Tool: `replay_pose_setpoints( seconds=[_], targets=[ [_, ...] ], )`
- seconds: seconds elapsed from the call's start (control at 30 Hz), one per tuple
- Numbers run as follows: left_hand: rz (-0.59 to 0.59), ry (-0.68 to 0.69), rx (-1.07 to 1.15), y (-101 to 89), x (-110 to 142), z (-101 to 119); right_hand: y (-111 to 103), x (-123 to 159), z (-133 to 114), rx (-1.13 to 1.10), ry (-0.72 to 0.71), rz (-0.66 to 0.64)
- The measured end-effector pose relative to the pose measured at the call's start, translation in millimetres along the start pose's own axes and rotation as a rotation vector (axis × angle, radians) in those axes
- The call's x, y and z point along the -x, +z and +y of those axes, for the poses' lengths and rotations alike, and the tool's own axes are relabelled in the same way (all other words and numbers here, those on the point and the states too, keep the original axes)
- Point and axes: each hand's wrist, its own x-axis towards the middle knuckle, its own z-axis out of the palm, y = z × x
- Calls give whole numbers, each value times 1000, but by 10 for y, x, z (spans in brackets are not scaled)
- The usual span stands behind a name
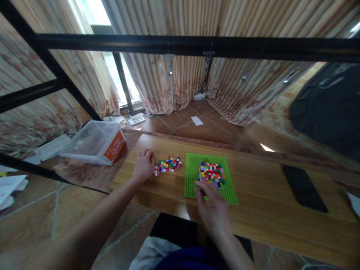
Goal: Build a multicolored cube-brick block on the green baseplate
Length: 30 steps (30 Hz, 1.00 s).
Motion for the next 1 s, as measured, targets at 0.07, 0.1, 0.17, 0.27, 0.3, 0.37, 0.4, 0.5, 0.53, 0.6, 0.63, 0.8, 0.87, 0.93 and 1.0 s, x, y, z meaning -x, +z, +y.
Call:
replay_pose_setpoints(
  seconds=[0.07, 0.1, 0.17, 0.27, 0.3, 0.37, 0.4, 0.5, 0.53, 0.6, 0.63, 0.8, 0.87, 0.93, 1.0],
  targets=[
    [-3, -3, -2, -3, 6, 3, 216, -57, -50, 4, -32, -83],
    [-7, -1, -1, -4, 8, 3, 319, -96, -56, 10, -38, -110],
    [-10, 2, 7, -3, 12, 2, 503, -192, -44, 24, -38, -158],
    [1, 2, 24, 5, 19, 0, 725, -357, -6, 53, -16, -216],
    [4, 1, 29, 9, 22, 1, 790, -407, 6, 62, -8, -232],
    [10, -3, 38, 13, 26, 3, 908, -493, 27, 78, -8, -272],
    [9, -6, 41, 13, 28, 5, 959, -525, 36, 93, -12, -293],
    [1, -13, 41, 5, 28, 14, 1067, -579, 68, 165, -31, -335],
    [-3, -16, 41, 1, 28, 17, 1083, -583, 81, 188, -44, -339],
    [-10, -20, 47, -8, 28, 22, 1087, -573, 108, 212, -74, -340],
    [-12, -21, 55, -11, 28, 23, 1077, -559, 123, 216, -88, -340],
    [-6, -23, 74, -10, 28, 20, 994, -440, 158, 222, -121, -328],
    [-6, -18, 58, -6, 26, 13, 959, -383, 139, 227, -124, -313],
    [-12, -12, 42, -1, 22, 3, 903, -326, 101, 221, -115, -292],
    [-14, -6, 34, 3, 16, -8, 808, -265, 59, 185, -88, -260]
  ],
)
